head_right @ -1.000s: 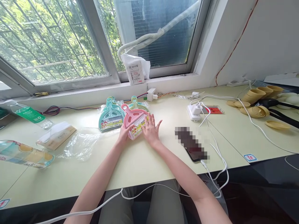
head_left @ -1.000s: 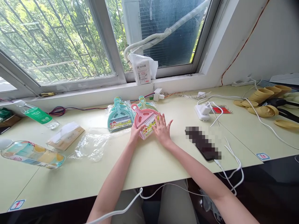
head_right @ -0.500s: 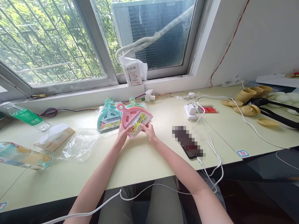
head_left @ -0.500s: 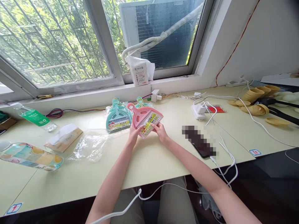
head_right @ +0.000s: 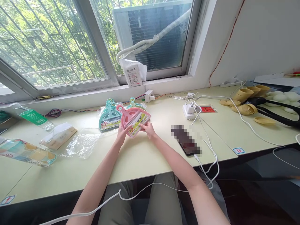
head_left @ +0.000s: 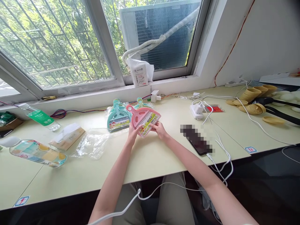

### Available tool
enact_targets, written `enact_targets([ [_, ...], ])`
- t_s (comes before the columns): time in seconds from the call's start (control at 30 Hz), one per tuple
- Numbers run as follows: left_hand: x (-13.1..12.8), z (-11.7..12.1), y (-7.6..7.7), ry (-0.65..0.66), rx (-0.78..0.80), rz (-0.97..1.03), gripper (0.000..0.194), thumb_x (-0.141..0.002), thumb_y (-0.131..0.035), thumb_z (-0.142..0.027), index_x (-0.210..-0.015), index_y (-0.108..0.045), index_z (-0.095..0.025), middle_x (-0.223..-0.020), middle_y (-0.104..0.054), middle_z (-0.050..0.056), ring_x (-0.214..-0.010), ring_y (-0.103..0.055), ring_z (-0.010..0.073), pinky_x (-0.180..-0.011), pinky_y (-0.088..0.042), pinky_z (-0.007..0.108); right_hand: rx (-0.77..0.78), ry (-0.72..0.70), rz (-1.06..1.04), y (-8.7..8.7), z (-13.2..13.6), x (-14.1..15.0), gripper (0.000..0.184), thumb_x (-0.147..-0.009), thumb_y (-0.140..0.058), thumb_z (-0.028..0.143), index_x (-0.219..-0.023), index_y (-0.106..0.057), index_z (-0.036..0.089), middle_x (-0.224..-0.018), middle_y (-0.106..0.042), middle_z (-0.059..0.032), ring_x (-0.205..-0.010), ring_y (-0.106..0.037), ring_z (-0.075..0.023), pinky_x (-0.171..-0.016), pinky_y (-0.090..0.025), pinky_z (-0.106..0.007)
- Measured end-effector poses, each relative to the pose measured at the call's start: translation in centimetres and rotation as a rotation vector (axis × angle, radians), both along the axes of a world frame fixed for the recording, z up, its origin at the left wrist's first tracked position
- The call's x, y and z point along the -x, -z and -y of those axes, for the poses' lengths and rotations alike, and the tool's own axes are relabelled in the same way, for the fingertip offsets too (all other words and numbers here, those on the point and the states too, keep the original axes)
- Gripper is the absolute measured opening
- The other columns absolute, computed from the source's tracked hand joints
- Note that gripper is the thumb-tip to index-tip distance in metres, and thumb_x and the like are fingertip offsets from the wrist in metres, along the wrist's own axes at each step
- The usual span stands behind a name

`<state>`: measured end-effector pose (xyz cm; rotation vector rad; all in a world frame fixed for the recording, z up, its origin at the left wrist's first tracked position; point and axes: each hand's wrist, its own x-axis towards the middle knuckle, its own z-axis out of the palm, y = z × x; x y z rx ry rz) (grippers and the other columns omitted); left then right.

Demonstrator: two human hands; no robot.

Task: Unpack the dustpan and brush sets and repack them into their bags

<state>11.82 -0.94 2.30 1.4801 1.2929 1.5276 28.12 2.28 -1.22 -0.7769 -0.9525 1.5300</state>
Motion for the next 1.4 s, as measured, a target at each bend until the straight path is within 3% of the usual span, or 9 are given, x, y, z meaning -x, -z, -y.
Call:
enact_targets([
  [0.17, 4.0, 2.6, -2.0, -0.404, -0.083, -0.139, 0.079, -0.084, -0.055, -0.037, -0.149, -0.012, -0.022, -0.156, -0.011, 0.014, -0.144, -0.010, 0.0269, -0.116, -0.013, 0.045, -0.012, 0.007, -0.001, -0.3, -0.3, -0.5, 0.036, -0.059, -0.082, 0.034, -0.086, -0.065, 0.016, -0.091, -0.073, -0.0059, -0.082, -0.070, -0.0212, -0.081, -0.058, -0.043],
  [0.27, 9.3, 5.3, -1.1, -0.885, 0.019, -0.719, 0.076, -0.083, -0.053, -0.043, -0.146, -0.024, -0.013, -0.155, -0.014, 0.020, -0.144, -0.006, 0.0339, -0.113, -0.004, 0.058, -0.012, 0.004, -0.015, -0.6, -0.3, -0.6, 0.036, -0.059, -0.082, 0.034, -0.085, -0.064, 0.016, -0.090, -0.073, -0.0061, -0.082, -0.070, -0.0215, -0.082, -0.058, -0.044],
  [0.37, 14.3, 8.0, 1.1, -0.807, 0.383, -0.998, 0.064, -0.083, -0.049, -0.044, -0.134, -0.044, -0.005, -0.142, -0.037, 0.028, -0.136, -0.028, 0.0412, -0.106, -0.018, 0.063, -0.007, -0.011, -0.010, -0.6, -0.1, -0.4, 0.036, -0.059, -0.082, 0.033, -0.086, -0.064, 0.017, -0.090, -0.073, -0.0056, -0.082, -0.070, -0.0212, -0.081, -0.058, -0.044],
  [0.47, 17.2, 9.6, 2.2, -0.663, 0.514, -1.079, 0.043, -0.088, -0.040, -0.038, -0.117, -0.062, -0.013, -0.130, -0.054, 0.021, -0.120, -0.049, 0.0372, -0.096, -0.039, 0.054, -0.006, -0.027, 0.003, -0.6, 0.2, -0.3, 0.036, -0.059, -0.082, 0.033, -0.086, -0.064, 0.018, -0.091, -0.073, -0.0049, -0.083, -0.069, -0.0208, -0.081, -0.059, -0.044],
  [0.67, 17.0, 8.0, -1.8, -1.005, 0.103, -0.889, 0.046, -0.093, -0.031, -0.038, -0.119, -0.062, -0.015, -0.115, -0.064, 0.017, -0.108, -0.057, 0.0345, -0.088, -0.046, 0.049, -0.010, 0.018, 0.004, -0.6, 0.1, -0.7, 0.037, -0.059, -0.081, 0.034, -0.087, -0.063, 0.017, -0.096, -0.072, -0.0061, -0.086, -0.069, -0.0211, -0.082, -0.058, -0.042],
  [0.8, 13.3, 4.2, -4.0, -0.832, -0.225, -0.780, 0.041, -0.094, -0.034, -0.026, -0.125, -0.058, -0.016, -0.119, -0.064, 0.011, -0.113, -0.056, 0.0245, -0.108, -0.031, 0.046, 0.004, 0.103, -0.007, -0.5, -0.4, -1.1, 0.032, -0.062, -0.078, 0.031, -0.087, -0.063, 0.017, -0.093, -0.073, -0.0058, -0.086, -0.069, -0.0210, -0.082, -0.058, -0.041],
  [0.97, 8.5, -1.1, -1.8, -0.470, -0.287, -0.858, 0.053, -0.083, -0.033, -0.001, -0.110, -0.068, -0.031, -0.127, -0.061, -0.001, -0.130, -0.043, 0.0204, -0.115, 0.005, 0.056, 0.027, 0.171, -0.027, -0.2, -0.9, -1.9, 0.028, -0.065, -0.075, 0.027, -0.088, -0.061, 0.017, -0.093, -0.072, -0.0055, -0.086, -0.069, -0.0206, -0.084, -0.058, -0.040],
  [1.17, 7.4, -2.7, 2.2, -0.441, -0.166, -0.722, 0.045, -0.075, -0.037, 0.004, -0.086, -0.073, -0.020, -0.126, -0.060, 0.006, -0.139, -0.027, 0.0310, -0.107, 0.006, 0.069, 0.030, 0.212, -0.020, 0.1, -1.5, -2.7, 0.028, -0.066, -0.074, 0.027, -0.089, -0.062, 0.017, -0.096, -0.072, -0.0063, -0.088, -0.069, -0.0214, -0.084, -0.058, -0.039],
  [1.4, 6.1, -2.9, 3.3, -0.378, -0.105, -0.818, 0.045, -0.075, -0.064, -0.029, -0.120, -0.062, -0.025, -0.151, -0.032, 0.008, -0.140, -0.023, 0.0342, -0.113, 0.004, 0.059, 0.033, 0.180, -0.005, 0.0, -1.4, -2.2, 0.027, -0.066, -0.074, 0.027, -0.089, -0.064, 0.017, -0.100, -0.071, -0.0064, -0.090, -0.069, -0.0219, -0.083, -0.058, -0.038],
])
